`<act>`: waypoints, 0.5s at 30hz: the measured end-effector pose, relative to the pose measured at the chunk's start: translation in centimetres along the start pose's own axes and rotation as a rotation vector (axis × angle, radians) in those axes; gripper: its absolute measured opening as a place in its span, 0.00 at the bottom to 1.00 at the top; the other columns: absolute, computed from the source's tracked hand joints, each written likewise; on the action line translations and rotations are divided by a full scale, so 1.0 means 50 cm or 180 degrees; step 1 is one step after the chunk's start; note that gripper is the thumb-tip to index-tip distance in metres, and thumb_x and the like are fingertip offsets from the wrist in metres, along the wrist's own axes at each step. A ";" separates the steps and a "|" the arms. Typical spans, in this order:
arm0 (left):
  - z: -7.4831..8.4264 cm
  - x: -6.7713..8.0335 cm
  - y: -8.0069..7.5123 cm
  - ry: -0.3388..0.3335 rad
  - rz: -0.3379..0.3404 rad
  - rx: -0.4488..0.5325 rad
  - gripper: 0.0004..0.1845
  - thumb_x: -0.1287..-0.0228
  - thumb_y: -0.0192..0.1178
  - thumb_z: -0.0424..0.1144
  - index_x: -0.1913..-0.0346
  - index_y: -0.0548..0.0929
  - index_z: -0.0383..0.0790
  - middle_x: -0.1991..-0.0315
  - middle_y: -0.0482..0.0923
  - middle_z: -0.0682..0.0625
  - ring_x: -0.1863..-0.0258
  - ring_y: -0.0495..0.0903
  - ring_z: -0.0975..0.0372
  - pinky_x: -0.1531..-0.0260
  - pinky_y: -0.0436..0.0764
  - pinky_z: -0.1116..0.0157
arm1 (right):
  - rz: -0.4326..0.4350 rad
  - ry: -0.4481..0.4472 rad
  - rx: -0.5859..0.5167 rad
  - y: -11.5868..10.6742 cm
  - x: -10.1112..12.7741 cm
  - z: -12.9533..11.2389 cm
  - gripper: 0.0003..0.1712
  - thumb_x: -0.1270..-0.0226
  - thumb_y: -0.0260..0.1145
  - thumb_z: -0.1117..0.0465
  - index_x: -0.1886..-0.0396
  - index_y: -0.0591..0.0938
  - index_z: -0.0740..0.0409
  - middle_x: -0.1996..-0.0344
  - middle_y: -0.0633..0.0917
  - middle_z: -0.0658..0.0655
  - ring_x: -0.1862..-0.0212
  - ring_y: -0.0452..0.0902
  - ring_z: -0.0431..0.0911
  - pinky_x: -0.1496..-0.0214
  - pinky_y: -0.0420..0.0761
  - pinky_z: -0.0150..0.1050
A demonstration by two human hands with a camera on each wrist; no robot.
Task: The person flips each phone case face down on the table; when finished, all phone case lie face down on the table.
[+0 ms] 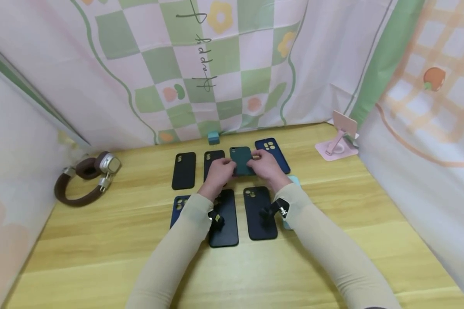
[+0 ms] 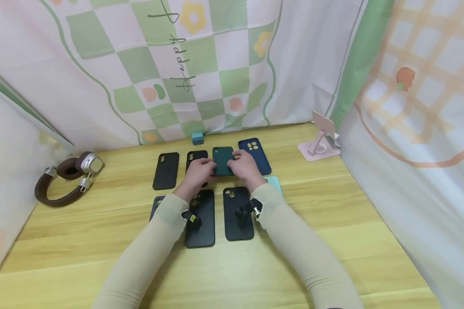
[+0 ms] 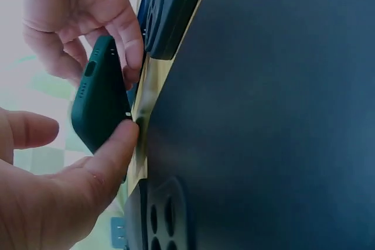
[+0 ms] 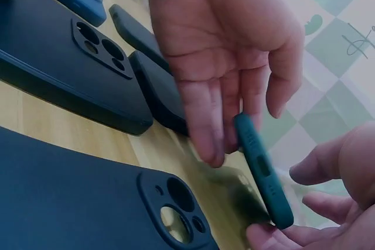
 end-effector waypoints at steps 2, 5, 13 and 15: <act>0.000 0.001 0.002 0.0000 -0.0004 -0.0076 0.26 0.29 0.51 0.42 0.31 0.71 0.35 0.38 0.74 0.43 0.56 0.82 0.55 0.54 0.80 0.58 | -0.0059 0.0004 -0.0009 -0.002 -0.001 0.002 0.33 0.29 0.58 0.61 0.26 0.63 0.59 0.32 0.68 0.63 0.36 0.68 0.56 0.40 0.72 0.51; 0.002 0.003 0.002 0.0021 -0.0014 -0.0287 0.26 0.29 0.51 0.44 0.31 0.72 0.37 0.46 0.78 0.44 0.59 0.80 0.52 0.57 0.77 0.59 | -0.0069 -0.0009 -0.0027 -0.007 -0.001 0.003 0.34 0.28 0.57 0.60 0.25 0.62 0.58 0.30 0.66 0.62 0.36 0.67 0.55 0.40 0.72 0.50; 0.020 0.013 -0.009 0.0022 0.0067 -0.0691 0.28 0.31 0.53 0.51 0.34 0.73 0.39 0.42 0.75 0.46 0.50 0.75 0.55 0.51 0.76 0.54 | -0.0132 0.0050 -0.0447 -0.017 0.004 0.003 0.34 0.27 0.56 0.62 0.24 0.60 0.59 0.40 0.74 0.63 0.49 0.75 0.56 0.44 0.76 0.49; 0.028 0.014 -0.007 0.0064 0.0105 -0.0703 0.28 0.32 0.52 0.51 0.35 0.74 0.39 0.41 0.74 0.46 0.48 0.75 0.55 0.50 0.75 0.54 | -0.0135 0.0050 -0.0511 -0.021 0.006 0.003 0.33 0.27 0.57 0.62 0.25 0.61 0.59 0.43 0.76 0.65 0.54 0.76 0.53 0.44 0.76 0.48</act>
Point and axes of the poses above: each hand's wrist, its own x-axis away from the middle knuckle, its own y-axis out of the palm, z = x × y, the point moved 7 cm from there along -x, towards the middle knuckle
